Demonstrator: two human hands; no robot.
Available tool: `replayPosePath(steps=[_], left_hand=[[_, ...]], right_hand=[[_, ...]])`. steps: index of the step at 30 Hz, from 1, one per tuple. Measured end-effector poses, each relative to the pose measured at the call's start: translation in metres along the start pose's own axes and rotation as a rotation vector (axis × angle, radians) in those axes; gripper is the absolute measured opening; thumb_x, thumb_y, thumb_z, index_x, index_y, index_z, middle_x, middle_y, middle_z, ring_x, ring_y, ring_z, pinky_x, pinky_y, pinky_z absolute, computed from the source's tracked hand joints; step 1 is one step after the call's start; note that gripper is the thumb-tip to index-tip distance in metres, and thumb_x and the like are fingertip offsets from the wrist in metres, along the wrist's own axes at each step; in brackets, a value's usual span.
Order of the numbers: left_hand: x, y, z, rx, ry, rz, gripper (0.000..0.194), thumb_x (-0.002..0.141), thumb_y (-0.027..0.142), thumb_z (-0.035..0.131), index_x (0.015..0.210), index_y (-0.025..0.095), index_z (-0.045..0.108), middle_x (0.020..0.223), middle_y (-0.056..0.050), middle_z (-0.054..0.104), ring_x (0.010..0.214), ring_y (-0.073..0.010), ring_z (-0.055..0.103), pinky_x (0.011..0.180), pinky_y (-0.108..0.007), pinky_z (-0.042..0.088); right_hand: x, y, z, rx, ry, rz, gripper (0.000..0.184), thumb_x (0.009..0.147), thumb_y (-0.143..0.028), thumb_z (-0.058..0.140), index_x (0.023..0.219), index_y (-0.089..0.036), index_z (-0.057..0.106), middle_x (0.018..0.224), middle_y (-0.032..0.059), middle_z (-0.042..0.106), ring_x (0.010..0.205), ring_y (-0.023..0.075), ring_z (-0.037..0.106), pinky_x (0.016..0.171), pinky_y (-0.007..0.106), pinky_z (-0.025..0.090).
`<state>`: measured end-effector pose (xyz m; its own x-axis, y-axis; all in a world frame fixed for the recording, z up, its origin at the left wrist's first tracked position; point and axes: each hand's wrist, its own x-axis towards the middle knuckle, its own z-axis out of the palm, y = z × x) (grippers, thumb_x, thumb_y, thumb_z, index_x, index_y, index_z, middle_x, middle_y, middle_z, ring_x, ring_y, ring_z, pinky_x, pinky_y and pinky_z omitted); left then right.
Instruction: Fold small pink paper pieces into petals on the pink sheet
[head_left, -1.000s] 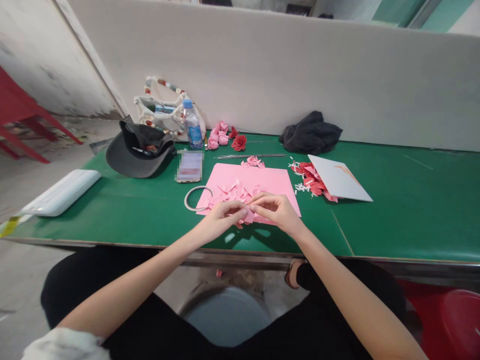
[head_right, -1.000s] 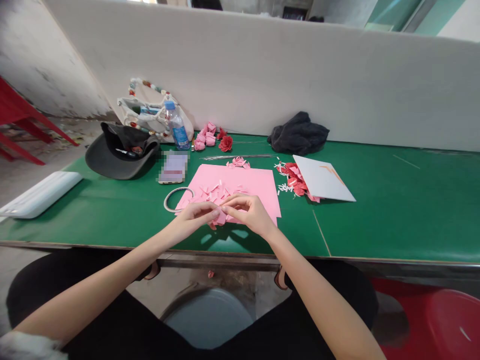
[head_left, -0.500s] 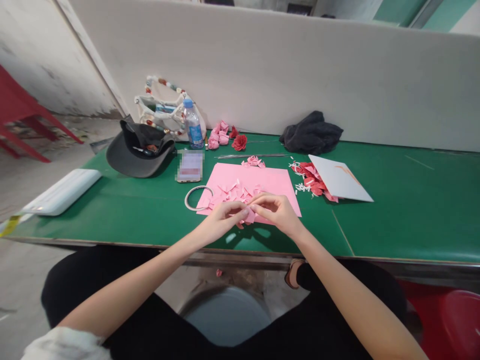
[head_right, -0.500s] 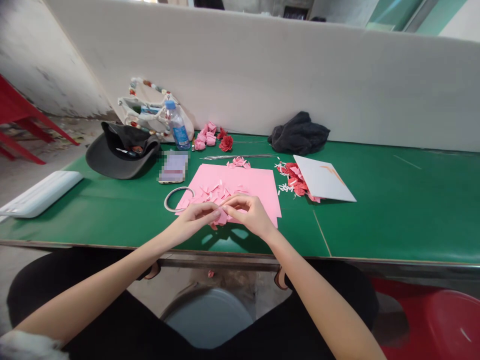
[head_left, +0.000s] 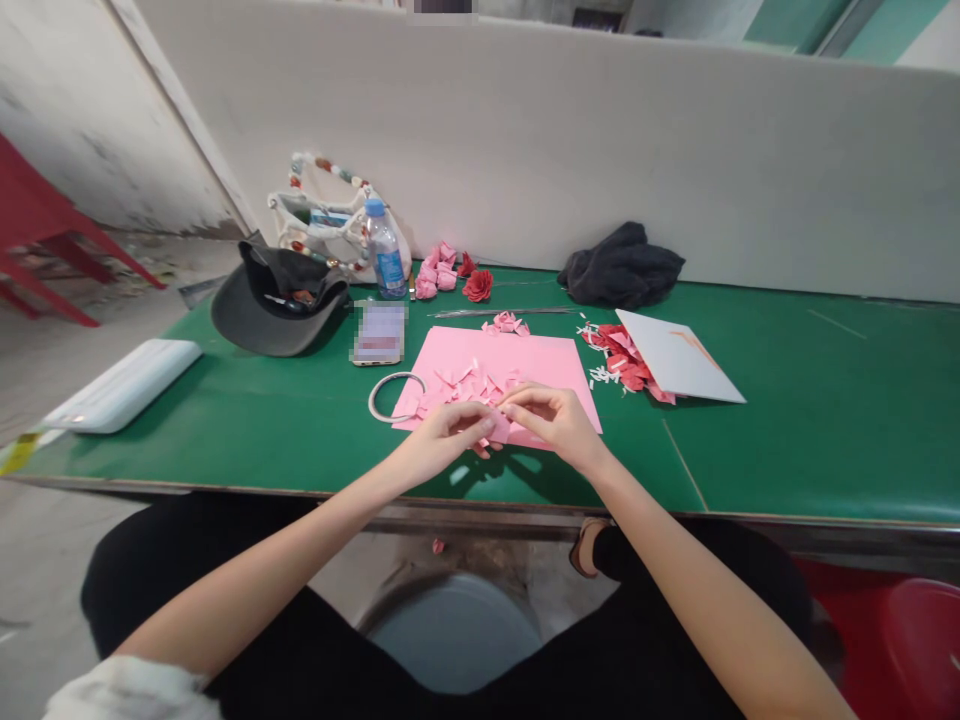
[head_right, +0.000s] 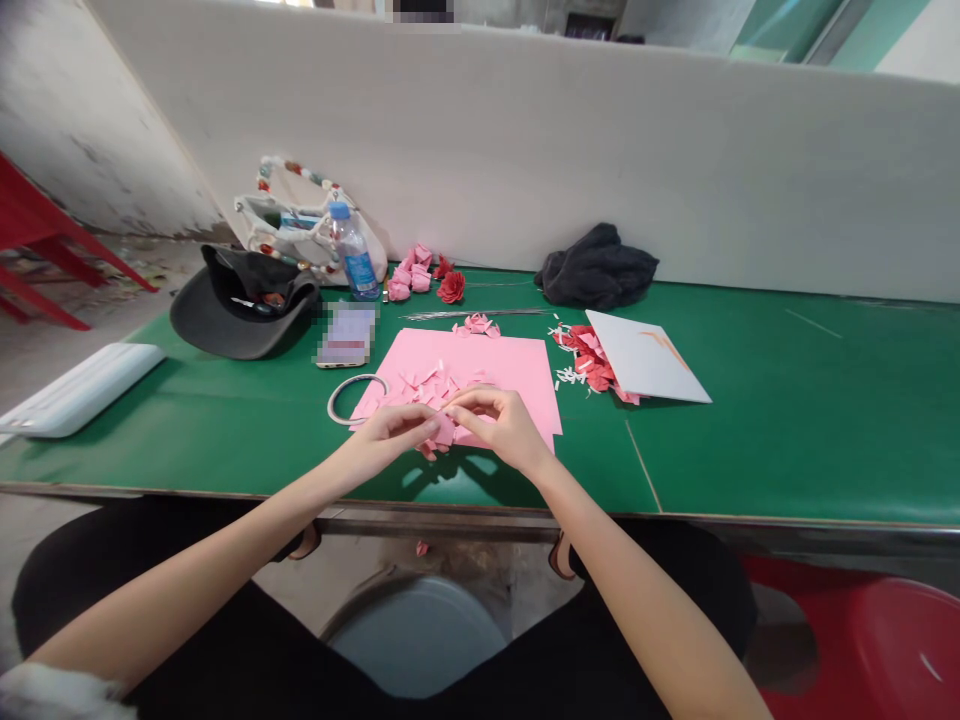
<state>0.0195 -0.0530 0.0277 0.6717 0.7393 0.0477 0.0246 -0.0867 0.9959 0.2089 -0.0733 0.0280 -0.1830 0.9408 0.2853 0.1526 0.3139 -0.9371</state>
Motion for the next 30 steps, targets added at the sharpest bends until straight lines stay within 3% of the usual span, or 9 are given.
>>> replayPosePath(steps=[14, 30], left_hand=[[0.0007, -0.0027, -0.0005, -0.104, -0.004, -0.034, 0.027, 0.083, 0.036, 0.059, 0.087, 0.010, 0.064, 0.075, -0.004, 0.066, 0.070, -0.0145, 0.064, 0.066, -0.026, 0.052], [0.0013, -0.0035, -0.0013, -0.041, 0.011, -0.020, 0.028, 0.083, 0.040, 0.059, 0.087, 0.012, 0.064, 0.075, -0.004, 0.066, 0.071, -0.0152, 0.064, 0.066, -0.027, 0.052]], right_hand=[[0.0003, -0.0004, 0.0003, 0.049, -0.011, 0.016, 0.016, 0.078, -0.034, 0.066, 0.080, -0.019, 0.072, 0.089, 0.0054, 0.069, 0.086, 0.0174, 0.063, 0.080, 0.032, 0.050], [-0.0006, -0.0006, -0.0005, 0.029, -0.015, 0.004, 0.014, 0.078, -0.032, 0.067, 0.081, -0.021, 0.074, 0.092, 0.0060, 0.070, 0.089, 0.0186, 0.064, 0.082, 0.033, 0.051]])
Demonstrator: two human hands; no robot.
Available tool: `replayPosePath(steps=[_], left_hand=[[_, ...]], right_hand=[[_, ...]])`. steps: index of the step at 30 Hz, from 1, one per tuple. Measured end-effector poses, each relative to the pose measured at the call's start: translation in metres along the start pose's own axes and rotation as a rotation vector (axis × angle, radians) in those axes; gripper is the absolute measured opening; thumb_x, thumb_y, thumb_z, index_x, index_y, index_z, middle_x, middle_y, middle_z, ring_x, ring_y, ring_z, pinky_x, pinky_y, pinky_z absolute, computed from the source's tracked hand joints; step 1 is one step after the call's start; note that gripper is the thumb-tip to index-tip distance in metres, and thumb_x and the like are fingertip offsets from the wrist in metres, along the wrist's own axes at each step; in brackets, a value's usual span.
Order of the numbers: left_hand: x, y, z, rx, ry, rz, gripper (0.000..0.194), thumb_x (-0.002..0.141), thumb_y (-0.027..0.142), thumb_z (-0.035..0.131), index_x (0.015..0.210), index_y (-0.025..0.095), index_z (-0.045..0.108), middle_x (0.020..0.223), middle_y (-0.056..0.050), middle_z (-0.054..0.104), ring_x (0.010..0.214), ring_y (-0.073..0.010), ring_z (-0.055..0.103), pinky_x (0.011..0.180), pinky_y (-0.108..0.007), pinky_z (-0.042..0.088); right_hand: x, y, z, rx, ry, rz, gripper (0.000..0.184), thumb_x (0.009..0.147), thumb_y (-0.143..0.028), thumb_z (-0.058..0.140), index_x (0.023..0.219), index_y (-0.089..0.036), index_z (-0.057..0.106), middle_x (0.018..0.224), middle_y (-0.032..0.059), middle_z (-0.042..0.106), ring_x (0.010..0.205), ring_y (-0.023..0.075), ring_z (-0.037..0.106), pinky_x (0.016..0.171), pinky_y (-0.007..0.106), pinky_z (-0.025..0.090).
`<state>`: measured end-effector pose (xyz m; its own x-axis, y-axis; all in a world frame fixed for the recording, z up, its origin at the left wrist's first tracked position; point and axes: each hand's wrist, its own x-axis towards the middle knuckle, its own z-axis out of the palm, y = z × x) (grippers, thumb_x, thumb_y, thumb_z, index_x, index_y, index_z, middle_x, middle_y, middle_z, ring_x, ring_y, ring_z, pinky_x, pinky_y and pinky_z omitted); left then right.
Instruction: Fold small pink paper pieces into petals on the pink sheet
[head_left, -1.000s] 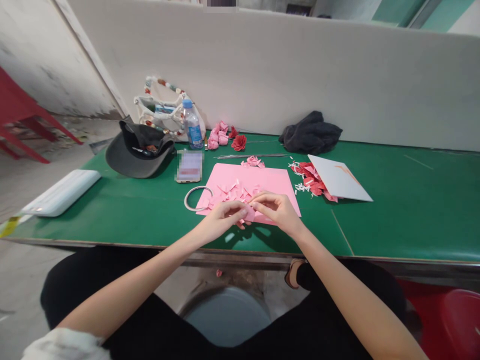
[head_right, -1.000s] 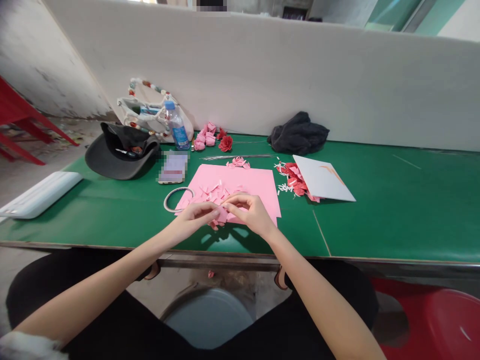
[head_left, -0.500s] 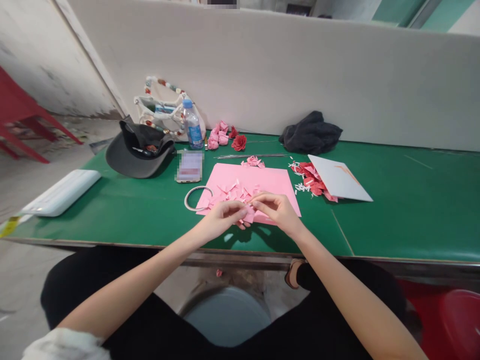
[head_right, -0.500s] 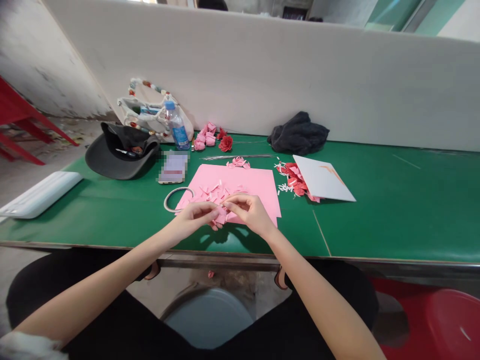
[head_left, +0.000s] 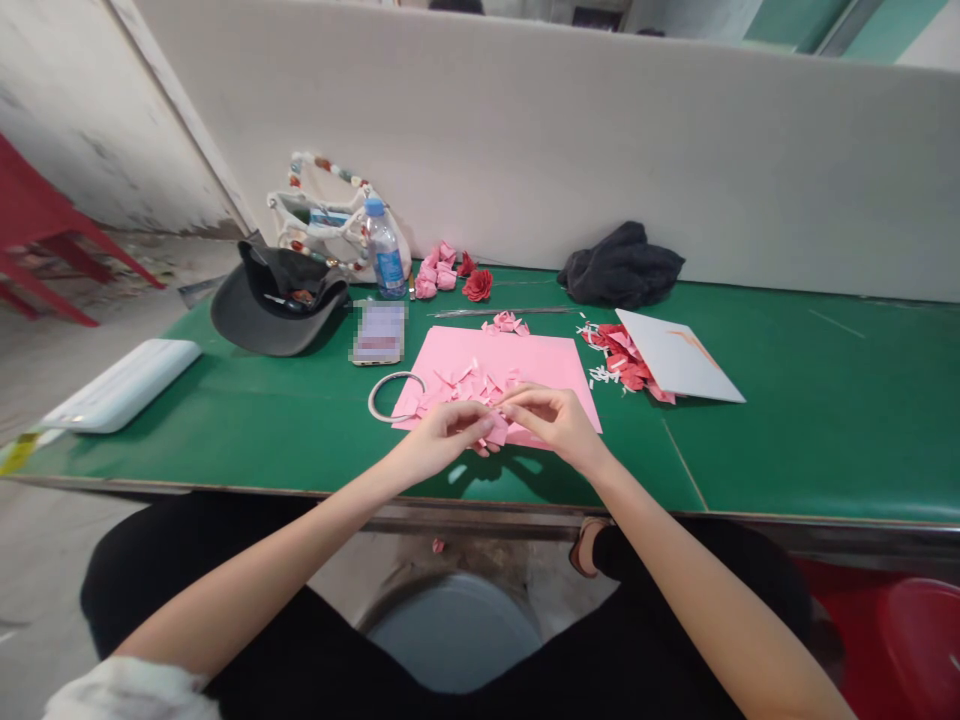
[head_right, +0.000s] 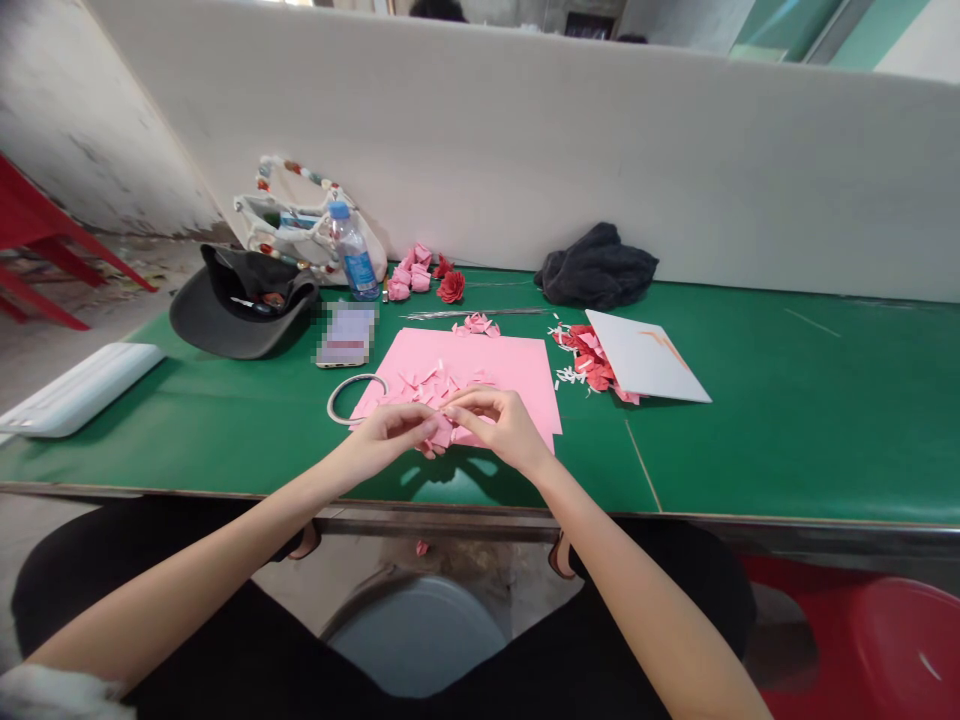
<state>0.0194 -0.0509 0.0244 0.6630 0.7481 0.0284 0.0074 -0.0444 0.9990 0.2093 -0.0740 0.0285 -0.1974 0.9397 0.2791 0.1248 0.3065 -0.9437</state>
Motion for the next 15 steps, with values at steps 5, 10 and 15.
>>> replayPosePath(steps=[5, 10, 15], left_hand=[[0.0000, -0.0010, 0.0003, -0.012, -0.014, -0.006, 0.027, 0.083, 0.038, 0.059, 0.086, 0.011, 0.064, 0.076, -0.004, 0.066, 0.071, -0.0151, 0.064, 0.067, -0.027, 0.053], [0.0002, -0.0013, 0.0009, -0.024, -0.012, 0.001, 0.028, 0.083, 0.038, 0.059, 0.086, 0.012, 0.065, 0.076, -0.004, 0.065, 0.072, -0.0156, 0.065, 0.066, -0.026, 0.053], [0.0004, -0.0002, 0.0015, -0.029, -0.006, -0.021, 0.026, 0.083, 0.037, 0.059, 0.087, 0.012, 0.065, 0.075, -0.004, 0.066, 0.071, -0.0152, 0.064, 0.066, -0.026, 0.052]], right_hand=[[-0.0003, -0.0025, 0.0011, -0.011, -0.001, -0.006, 0.012, 0.077, -0.030, 0.067, 0.082, -0.021, 0.074, 0.090, 0.0062, 0.069, 0.088, 0.0185, 0.064, 0.080, 0.033, 0.052], [0.0001, -0.0013, 0.0015, -0.038, 0.028, -0.017, 0.012, 0.076, -0.031, 0.067, 0.079, -0.020, 0.073, 0.089, 0.0062, 0.069, 0.088, 0.0187, 0.064, 0.080, 0.033, 0.052], [0.0009, 0.0022, 0.0000, -0.026, 0.016, -0.022, 0.012, 0.077, -0.030, 0.067, 0.080, -0.020, 0.073, 0.089, 0.0058, 0.069, 0.088, 0.0184, 0.064, 0.081, 0.033, 0.052]])
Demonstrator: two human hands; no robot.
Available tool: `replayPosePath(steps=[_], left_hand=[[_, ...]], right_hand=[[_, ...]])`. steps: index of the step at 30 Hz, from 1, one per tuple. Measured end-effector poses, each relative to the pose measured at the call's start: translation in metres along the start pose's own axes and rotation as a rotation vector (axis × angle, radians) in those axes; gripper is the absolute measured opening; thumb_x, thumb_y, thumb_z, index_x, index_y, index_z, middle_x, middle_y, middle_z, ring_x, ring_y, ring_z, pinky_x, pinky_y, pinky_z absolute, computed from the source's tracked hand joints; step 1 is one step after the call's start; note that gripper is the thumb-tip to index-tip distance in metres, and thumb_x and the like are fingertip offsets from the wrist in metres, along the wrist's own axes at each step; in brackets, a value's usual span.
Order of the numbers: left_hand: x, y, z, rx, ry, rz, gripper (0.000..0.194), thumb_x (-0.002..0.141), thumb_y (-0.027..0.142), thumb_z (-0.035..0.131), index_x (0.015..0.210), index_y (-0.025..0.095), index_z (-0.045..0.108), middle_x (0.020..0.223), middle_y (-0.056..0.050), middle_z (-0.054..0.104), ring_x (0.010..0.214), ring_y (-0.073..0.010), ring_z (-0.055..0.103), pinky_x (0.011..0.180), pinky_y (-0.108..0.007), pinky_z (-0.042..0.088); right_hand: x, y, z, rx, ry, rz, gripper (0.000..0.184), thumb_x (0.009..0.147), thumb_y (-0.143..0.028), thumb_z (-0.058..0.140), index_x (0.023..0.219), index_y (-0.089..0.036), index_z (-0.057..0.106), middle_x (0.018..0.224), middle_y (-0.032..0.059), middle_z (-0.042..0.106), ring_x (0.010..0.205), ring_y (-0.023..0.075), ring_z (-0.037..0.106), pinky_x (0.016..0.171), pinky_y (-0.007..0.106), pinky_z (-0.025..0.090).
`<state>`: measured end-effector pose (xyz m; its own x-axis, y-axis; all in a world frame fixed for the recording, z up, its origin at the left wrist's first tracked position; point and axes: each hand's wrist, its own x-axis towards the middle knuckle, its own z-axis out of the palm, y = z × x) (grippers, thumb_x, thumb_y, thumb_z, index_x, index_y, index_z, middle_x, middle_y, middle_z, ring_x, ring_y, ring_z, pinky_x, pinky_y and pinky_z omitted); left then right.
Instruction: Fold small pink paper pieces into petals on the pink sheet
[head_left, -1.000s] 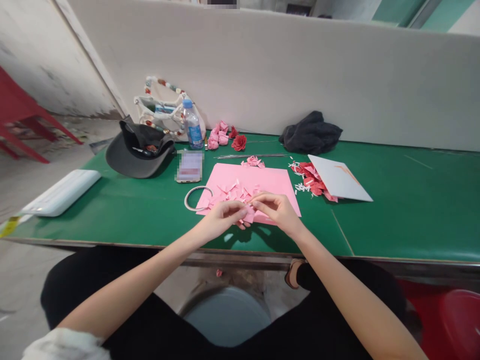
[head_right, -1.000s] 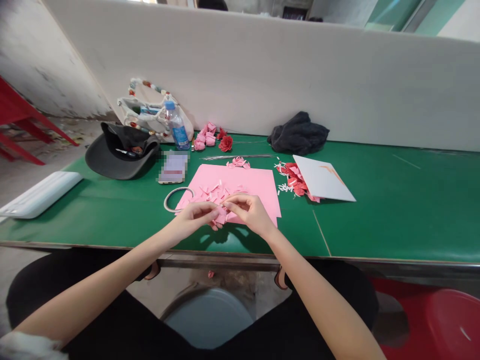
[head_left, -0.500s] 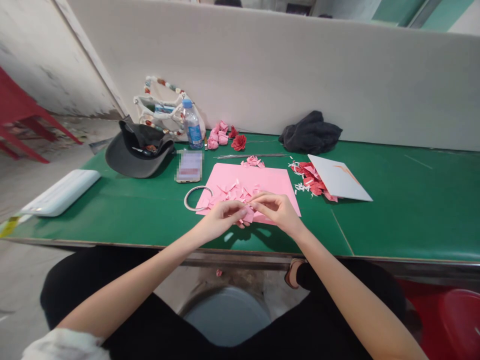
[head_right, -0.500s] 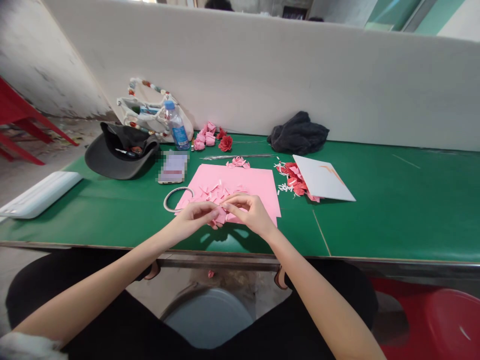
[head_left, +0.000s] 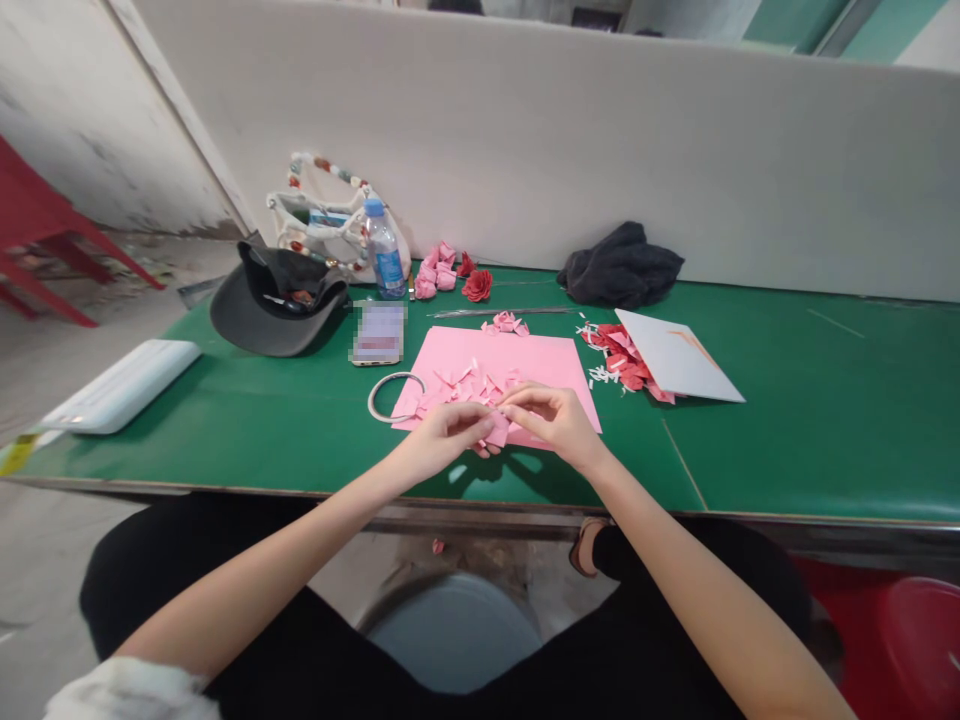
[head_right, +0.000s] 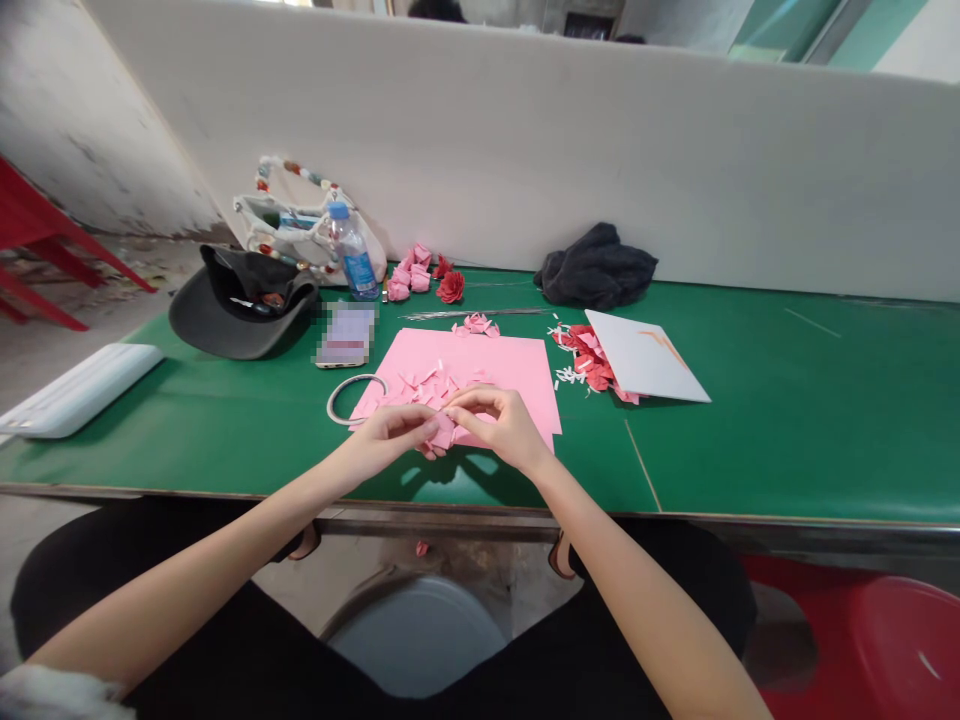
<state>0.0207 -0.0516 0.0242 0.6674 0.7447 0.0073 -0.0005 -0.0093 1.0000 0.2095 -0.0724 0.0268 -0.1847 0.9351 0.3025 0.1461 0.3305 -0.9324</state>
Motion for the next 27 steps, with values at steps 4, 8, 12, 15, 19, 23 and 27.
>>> replayPosePath(steps=[4, 8, 12, 15, 19, 23, 27], left_hand=[[0.0001, 0.0008, -0.0001, -0.024, -0.010, -0.008, 0.026, 0.083, 0.036, 0.059, 0.087, 0.011, 0.064, 0.074, -0.004, 0.066, 0.070, -0.0140, 0.064, 0.066, -0.025, 0.052], [0.0002, 0.0010, -0.0008, -0.042, -0.014, -0.018, 0.026, 0.083, 0.036, 0.060, 0.088, 0.010, 0.064, 0.076, -0.004, 0.066, 0.071, -0.0142, 0.064, 0.067, -0.026, 0.052], [0.0005, 0.0002, -0.0016, -0.048, -0.021, -0.021, 0.027, 0.083, 0.036, 0.060, 0.089, 0.010, 0.064, 0.078, -0.004, 0.067, 0.072, -0.0146, 0.065, 0.068, -0.027, 0.052], [0.0006, 0.0000, -0.0018, -0.052, -0.027, -0.026, 0.027, 0.083, 0.036, 0.060, 0.089, 0.010, 0.065, 0.078, -0.005, 0.067, 0.072, -0.0145, 0.064, 0.069, -0.027, 0.052], [-0.0001, 0.0020, -0.0014, -0.072, -0.028, -0.036, 0.027, 0.083, 0.036, 0.061, 0.088, 0.009, 0.065, 0.078, -0.005, 0.067, 0.071, -0.0137, 0.064, 0.069, -0.026, 0.053], [-0.0011, 0.0049, -0.0006, -0.084, -0.030, -0.052, 0.028, 0.083, 0.036, 0.061, 0.087, 0.009, 0.065, 0.079, -0.006, 0.067, 0.071, -0.0137, 0.064, 0.069, -0.026, 0.053], [-0.0013, 0.0057, -0.0005, -0.091, -0.039, -0.064, 0.028, 0.082, 0.037, 0.062, 0.086, 0.009, 0.065, 0.078, -0.006, 0.067, 0.069, -0.0134, 0.064, 0.069, -0.026, 0.053]], right_hand=[[0.0007, 0.0014, -0.0013, 0.003, -0.016, 0.001, 0.011, 0.078, -0.029, 0.066, 0.081, -0.021, 0.073, 0.090, 0.0054, 0.070, 0.088, 0.0179, 0.064, 0.082, 0.033, 0.051], [0.0011, 0.0023, -0.0029, 0.013, -0.024, -0.007, 0.011, 0.078, -0.030, 0.067, 0.081, -0.021, 0.073, 0.089, 0.0054, 0.070, 0.089, 0.0187, 0.064, 0.083, 0.034, 0.051], [0.0004, 0.0008, -0.0037, -0.029, -0.024, -0.026, 0.011, 0.077, -0.028, 0.067, 0.083, -0.022, 0.074, 0.089, 0.0054, 0.070, 0.088, 0.0185, 0.064, 0.081, 0.033, 0.051], [-0.0002, -0.0019, -0.0032, -0.075, -0.016, -0.052, 0.011, 0.078, -0.028, 0.066, 0.081, -0.022, 0.074, 0.089, 0.0057, 0.070, 0.088, 0.0191, 0.064, 0.082, 0.034, 0.050], [-0.0004, -0.0048, -0.0022, -0.106, -0.008, -0.076, 0.010, 0.079, -0.028, 0.065, 0.080, -0.021, 0.074, 0.088, 0.0054, 0.070, 0.087, 0.0188, 0.064, 0.083, 0.034, 0.050], [-0.0003, -0.0060, -0.0021, -0.117, -0.009, -0.083, 0.009, 0.079, -0.026, 0.065, 0.079, -0.021, 0.073, 0.087, 0.0052, 0.070, 0.088, 0.0183, 0.064, 0.083, 0.033, 0.050], [-0.0007, -0.0062, -0.0028, -0.135, -0.016, -0.086, 0.009, 0.079, -0.025, 0.065, 0.079, -0.021, 0.074, 0.088, 0.0049, 0.071, 0.088, 0.0185, 0.065, 0.084, 0.034, 0.049]])
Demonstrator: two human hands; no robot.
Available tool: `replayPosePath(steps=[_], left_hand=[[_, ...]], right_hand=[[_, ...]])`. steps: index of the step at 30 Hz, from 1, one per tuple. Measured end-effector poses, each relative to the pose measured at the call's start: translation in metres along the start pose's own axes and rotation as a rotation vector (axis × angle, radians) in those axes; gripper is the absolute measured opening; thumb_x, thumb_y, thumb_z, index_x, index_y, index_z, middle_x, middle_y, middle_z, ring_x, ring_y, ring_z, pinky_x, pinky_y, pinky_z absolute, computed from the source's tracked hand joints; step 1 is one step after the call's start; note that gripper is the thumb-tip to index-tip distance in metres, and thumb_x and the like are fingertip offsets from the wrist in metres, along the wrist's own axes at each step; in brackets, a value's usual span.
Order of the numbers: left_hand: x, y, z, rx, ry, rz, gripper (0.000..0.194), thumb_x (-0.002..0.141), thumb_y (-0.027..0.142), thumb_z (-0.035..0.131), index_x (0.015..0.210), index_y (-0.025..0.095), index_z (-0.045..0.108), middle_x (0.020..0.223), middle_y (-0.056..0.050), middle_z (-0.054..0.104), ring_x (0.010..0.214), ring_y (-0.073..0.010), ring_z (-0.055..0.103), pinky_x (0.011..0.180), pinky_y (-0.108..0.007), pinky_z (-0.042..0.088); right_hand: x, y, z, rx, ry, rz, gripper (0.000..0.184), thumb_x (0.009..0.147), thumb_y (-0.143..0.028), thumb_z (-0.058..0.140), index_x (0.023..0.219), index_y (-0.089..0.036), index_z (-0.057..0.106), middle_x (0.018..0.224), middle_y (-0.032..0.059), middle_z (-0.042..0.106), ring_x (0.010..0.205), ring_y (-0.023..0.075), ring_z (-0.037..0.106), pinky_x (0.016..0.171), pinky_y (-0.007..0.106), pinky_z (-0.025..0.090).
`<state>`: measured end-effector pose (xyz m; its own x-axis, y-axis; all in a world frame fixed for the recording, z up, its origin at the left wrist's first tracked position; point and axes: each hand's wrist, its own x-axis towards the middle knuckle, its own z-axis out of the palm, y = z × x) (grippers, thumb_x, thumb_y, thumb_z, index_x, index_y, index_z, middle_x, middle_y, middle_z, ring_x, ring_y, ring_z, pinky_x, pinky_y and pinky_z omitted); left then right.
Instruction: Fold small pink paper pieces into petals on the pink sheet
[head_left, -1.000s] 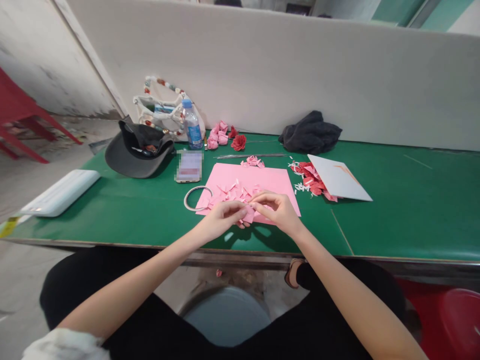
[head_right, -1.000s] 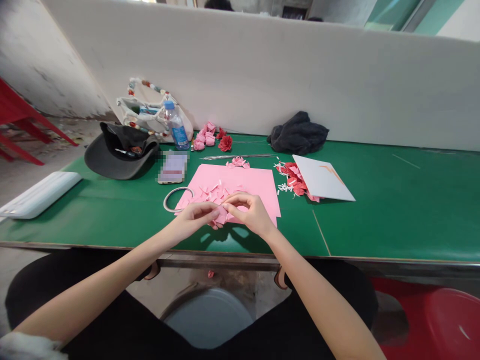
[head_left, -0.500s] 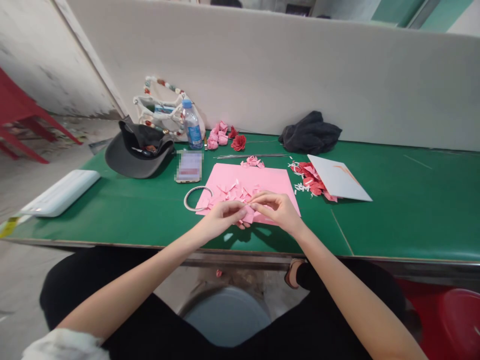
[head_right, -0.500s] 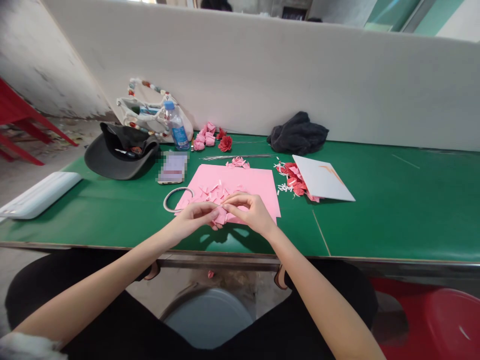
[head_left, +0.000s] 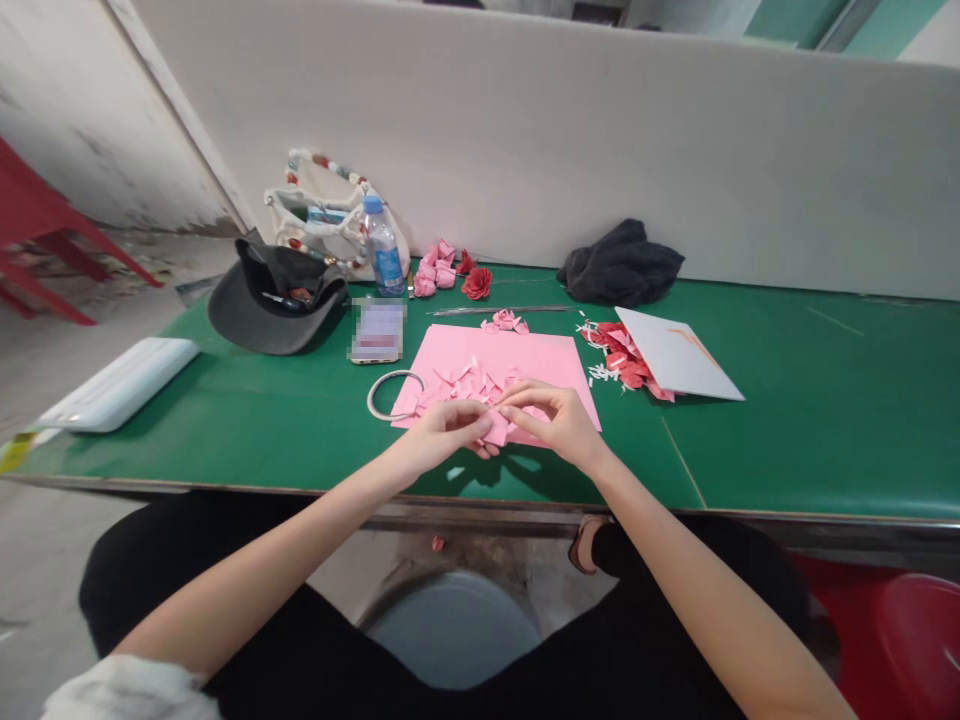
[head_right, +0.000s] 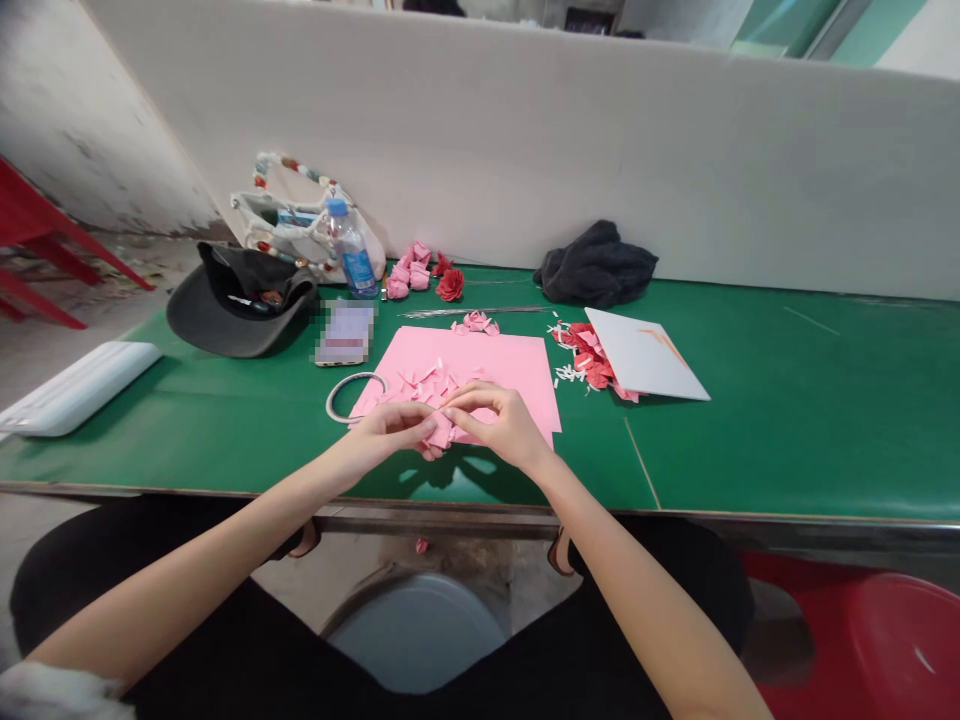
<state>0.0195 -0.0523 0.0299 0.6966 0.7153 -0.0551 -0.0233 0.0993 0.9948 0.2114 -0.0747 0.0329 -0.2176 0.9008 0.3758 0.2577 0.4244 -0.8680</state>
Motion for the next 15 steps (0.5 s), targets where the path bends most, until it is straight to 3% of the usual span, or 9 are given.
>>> replayPosePath(steps=[8, 15], left_hand=[[0.0003, 0.0000, 0.0005, -0.018, 0.012, -0.042, 0.029, 0.080, 0.037, 0.064, 0.087, 0.009, 0.065, 0.077, -0.006, 0.067, 0.067, -0.0130, 0.065, 0.068, -0.025, 0.053], [0.0015, -0.0025, -0.0002, -0.036, 0.019, -0.055, 0.029, 0.079, 0.037, 0.065, 0.087, 0.009, 0.065, 0.076, -0.006, 0.067, 0.070, -0.0143, 0.065, 0.069, -0.026, 0.052]], right_hand=[[-0.0008, 0.0011, 0.0005, -0.032, 0.010, -0.024, 0.009, 0.080, -0.022, 0.063, 0.077, -0.020, 0.072, 0.087, 0.0049, 0.071, 0.086, 0.0179, 0.065, 0.084, 0.034, 0.049], [-0.0032, -0.0008, 0.0021, -0.217, 0.022, -0.157, 0.010, 0.083, -0.017, 0.059, 0.081, -0.019, 0.068, 0.090, 0.0047, 0.069, 0.088, 0.0168, 0.064, 0.084, 0.033, 0.049]])
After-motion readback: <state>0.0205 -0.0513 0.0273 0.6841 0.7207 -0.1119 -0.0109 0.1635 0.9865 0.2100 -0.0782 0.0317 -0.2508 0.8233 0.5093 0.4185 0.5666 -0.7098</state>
